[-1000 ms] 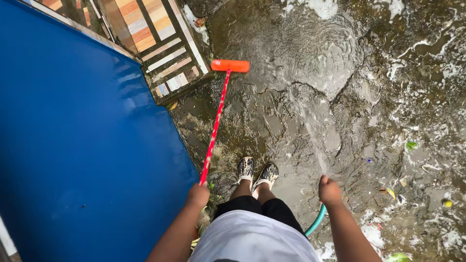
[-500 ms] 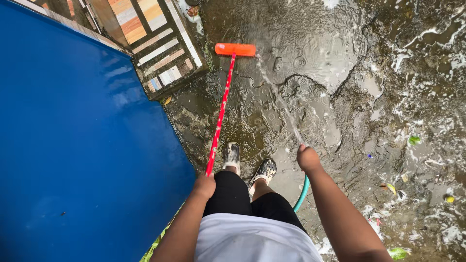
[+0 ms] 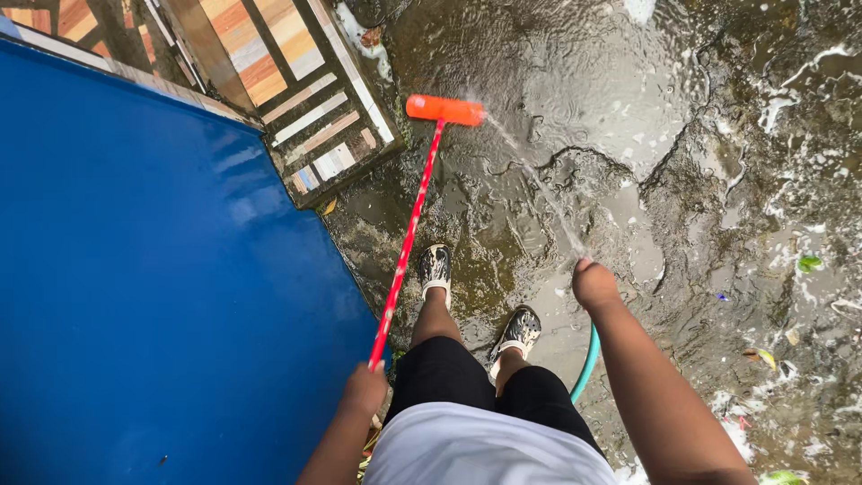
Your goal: The person washes a concrete floor outdoors by spraying it with a hose and scrubbing with a small brush and a large push broom.
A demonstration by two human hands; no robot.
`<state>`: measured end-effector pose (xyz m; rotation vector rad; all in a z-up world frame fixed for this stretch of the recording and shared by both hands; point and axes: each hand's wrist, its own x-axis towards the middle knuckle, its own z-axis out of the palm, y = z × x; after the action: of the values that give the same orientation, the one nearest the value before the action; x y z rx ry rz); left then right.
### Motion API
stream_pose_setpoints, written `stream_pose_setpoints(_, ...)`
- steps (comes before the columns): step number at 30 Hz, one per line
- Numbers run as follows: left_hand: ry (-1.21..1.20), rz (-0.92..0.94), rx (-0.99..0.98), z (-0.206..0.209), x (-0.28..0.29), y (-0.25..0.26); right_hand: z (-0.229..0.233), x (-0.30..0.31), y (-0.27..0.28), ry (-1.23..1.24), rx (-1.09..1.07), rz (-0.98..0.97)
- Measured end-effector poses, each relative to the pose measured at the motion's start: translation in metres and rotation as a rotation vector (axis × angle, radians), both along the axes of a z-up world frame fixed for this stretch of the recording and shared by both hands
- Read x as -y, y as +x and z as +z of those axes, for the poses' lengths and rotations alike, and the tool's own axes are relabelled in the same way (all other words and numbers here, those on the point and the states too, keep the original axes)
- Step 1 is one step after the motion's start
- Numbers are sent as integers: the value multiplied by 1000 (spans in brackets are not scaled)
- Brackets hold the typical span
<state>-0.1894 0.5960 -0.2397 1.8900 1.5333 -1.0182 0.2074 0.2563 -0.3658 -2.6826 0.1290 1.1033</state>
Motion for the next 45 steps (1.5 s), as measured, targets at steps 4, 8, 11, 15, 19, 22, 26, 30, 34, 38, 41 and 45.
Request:
stream_pose_setpoints(4,13,-7,19,-26,-34,47,-14,-16,0,-33,-15,23)
stream_pose_setpoints(8,74,-62,151,-75,-91,223,-13,-34,6,6,-78,-36)
stream_pose_setpoints(11,28,18,213,-72,-100,210,-18,-33,4,49,-47,-47)
stream_pose_setpoints(15,91,19,134,-6,-39,7,-30,-15,-11,30,-16,-19)
stream_pose_setpoints(19,32,42,2,-34,-52,13,-32,-7,-25,21,-44,-10)
stream_pose_setpoints(22,74,-63,192,-105,-98,147,-42,-22,-13,21,-41,-22)
stream_pose_setpoints(26,80,13,244,-108,-109,184,-45,-29,-10,53,15,-32)
stream_pose_setpoints(30,105,-75,300,-37,-48,36,-33,-16,-9,80,14,-13)
stream_pose_setpoints(34,53,24,75,-28,-54,40,2,-24,-6,35,-202,-105)
stream_pose_setpoints(38,116,-19,195,-77,-133,219,4,-33,-2,22,-133,-84)
stream_pose_setpoints(41,69,23,252,-88,-135,262,-7,-26,1,23,-21,-102)
stream_pose_setpoints(45,82,-57,132,-57,-58,112,-5,-17,4,27,-169,-149)
